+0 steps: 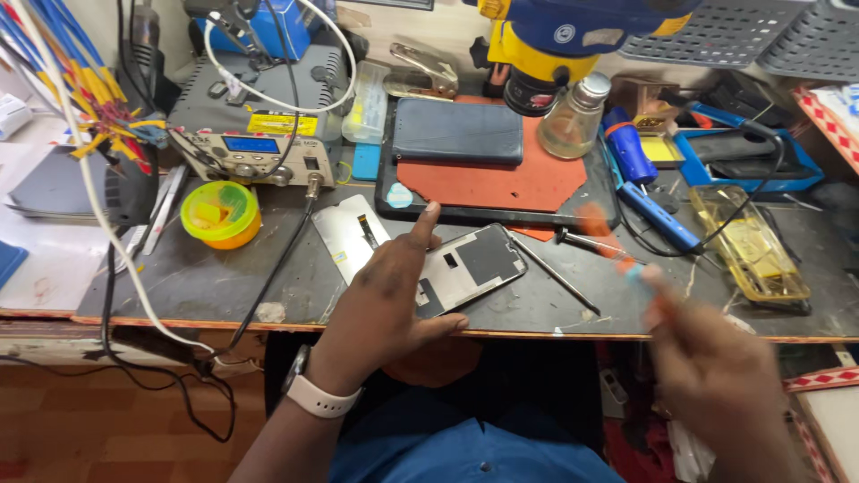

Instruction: The person cleans the back of a disassembled mobile phone with a toothbrush and a cotton swab, then uses a screwdriver to remove screws and detach the motherboard. The phone is held and reoriented throughout the process.

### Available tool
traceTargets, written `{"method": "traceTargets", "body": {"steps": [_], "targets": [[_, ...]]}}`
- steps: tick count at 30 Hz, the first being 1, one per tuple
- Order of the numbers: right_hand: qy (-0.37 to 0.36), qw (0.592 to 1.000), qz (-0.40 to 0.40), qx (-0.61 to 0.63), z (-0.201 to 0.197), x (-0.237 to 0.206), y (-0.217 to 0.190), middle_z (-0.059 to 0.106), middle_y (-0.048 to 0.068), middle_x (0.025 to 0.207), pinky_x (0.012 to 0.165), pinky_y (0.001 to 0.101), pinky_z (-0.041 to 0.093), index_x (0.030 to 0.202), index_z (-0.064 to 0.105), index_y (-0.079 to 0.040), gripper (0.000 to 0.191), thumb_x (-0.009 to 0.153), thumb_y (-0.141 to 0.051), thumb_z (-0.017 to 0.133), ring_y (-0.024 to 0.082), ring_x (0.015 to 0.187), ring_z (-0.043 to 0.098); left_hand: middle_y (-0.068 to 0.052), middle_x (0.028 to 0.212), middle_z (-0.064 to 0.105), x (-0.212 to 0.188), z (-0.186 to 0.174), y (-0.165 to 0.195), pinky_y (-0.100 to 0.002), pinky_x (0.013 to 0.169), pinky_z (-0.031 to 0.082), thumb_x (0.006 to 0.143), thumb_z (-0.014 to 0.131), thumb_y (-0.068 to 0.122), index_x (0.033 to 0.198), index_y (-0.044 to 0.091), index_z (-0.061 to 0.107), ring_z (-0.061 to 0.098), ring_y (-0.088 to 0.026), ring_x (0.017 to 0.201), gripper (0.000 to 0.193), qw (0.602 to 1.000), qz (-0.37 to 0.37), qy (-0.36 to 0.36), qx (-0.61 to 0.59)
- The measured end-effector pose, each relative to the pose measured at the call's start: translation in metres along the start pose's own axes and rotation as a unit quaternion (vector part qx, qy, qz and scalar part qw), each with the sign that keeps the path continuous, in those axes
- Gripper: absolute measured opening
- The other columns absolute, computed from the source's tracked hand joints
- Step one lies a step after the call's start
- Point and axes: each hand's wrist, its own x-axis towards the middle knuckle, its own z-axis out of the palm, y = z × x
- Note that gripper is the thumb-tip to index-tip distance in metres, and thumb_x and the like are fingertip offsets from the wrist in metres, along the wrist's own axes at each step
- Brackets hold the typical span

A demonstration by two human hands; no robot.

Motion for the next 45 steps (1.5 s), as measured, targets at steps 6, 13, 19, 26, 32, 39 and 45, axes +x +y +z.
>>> {"method": "traceTargets", "body": {"steps": [6,13,19,26,32,39,45], "targets": [[0.191,0.924,-0.27,-0.193,-0.002,0.056,-0.017,0.065,0.023,0.1,0.076,0.0445,0.052,0.134,0.069,-0.006,0.046,0.09,-0.017,0.074,0.036,0.088,0.063,-0.015,0.128,0.063,0.002,0.0,0.001,-0.047,0.101,0.048,0.064,0.093,0.038,0.159,0.006,0.022,0.06,-0.037,0.117,0.123,1.0,-0.001,-0.005,0.006],[-0.125,0.98,-0.113,-0.108,0.013,0.041,-0.06,0.075,0.009,0.098,0.076,0.0412,0.056,0.131,0.07,-0.021,0.056,0.077,-0.029,0.082,0.028,0.085,0.072,-0.019,0.134,0.06,0.0,0.0,-0.003,-0.048,0.106,0.046,0.07,0.089,0.044,0.155,0.005,0.035,0.057,-0.039,0.122,0.108,0.999,0.016,-0.008,0.032],[-0.16,0.95,-0.164,-0.212,0.025,0.052,-0.068,0.076,0.015,0.095,0.084,0.0429,0.055,0.125,0.068,-0.011,0.04,0.086,-0.018,0.069,0.032,0.09,0.072,-0.018,0.135,0.06,0.002,0.0,-0.001,-0.046,0.105,0.047,0.072,0.086,0.043,0.144,0.005,0.051,0.058,-0.037,0.124,0.088,0.999,0.005,-0.012,0.031],[-0.168,0.973,-0.159,0.018,0.007,0.06,-0.048,0.076,0.011,0.096,0.076,0.0341,0.054,0.115,0.072,-0.002,0.029,0.09,-0.018,0.07,0.023,0.087,0.07,-0.014,0.135,0.06,-0.001,-0.003,-0.004,-0.044,0.104,0.048,0.076,0.085,0.039,0.134,0.005,0.062,0.059,-0.035,0.124,0.071,1.0,0.013,-0.01,-0.005],[-0.08,0.939,-0.174,0.286,0.056,0.064,-0.053,0.075,0.005,0.088,0.07,0.0247,0.054,0.105,0.07,0.002,0.022,0.091,-0.014,0.075,0.011,0.08,0.07,-0.013,0.135,0.064,0.0,0.0,-0.006,-0.045,0.101,0.05,0.072,0.085,0.037,0.123,0.006,0.068,0.061,-0.035,0.118,0.062,1.0,0.017,-0.018,0.01],[-0.039,0.953,-0.21,0.214,0.082,0.062,-0.078,0.077,0.006,0.087,0.071,0.025,0.055,0.099,0.073,-0.001,0.014,0.091,-0.013,0.073,0.01,0.079,0.071,-0.013,0.136,0.064,-0.002,-0.002,-0.007,-0.044,0.101,0.051,0.076,0.083,0.033,0.117,0.008,0.074,0.061,-0.034,0.117,0.049,0.999,0.043,-0.001,0.008],[-0.014,0.973,-0.195,0.124,0.078,0.057,-0.078,0.077,0.006,0.078,0.064,0.0269,0.054,0.093,0.077,-0.004,0.015,0.084,-0.016,0.078,0.011,0.07,0.071,-0.012,0.137,0.063,-0.003,-0.001,-0.007,-0.044,0.1,0.051,0.077,0.082,0.032,0.117,0.007,0.073,0.061,-0.033,0.116,0.049,0.999,0.036,-0.014,0.011]]}}
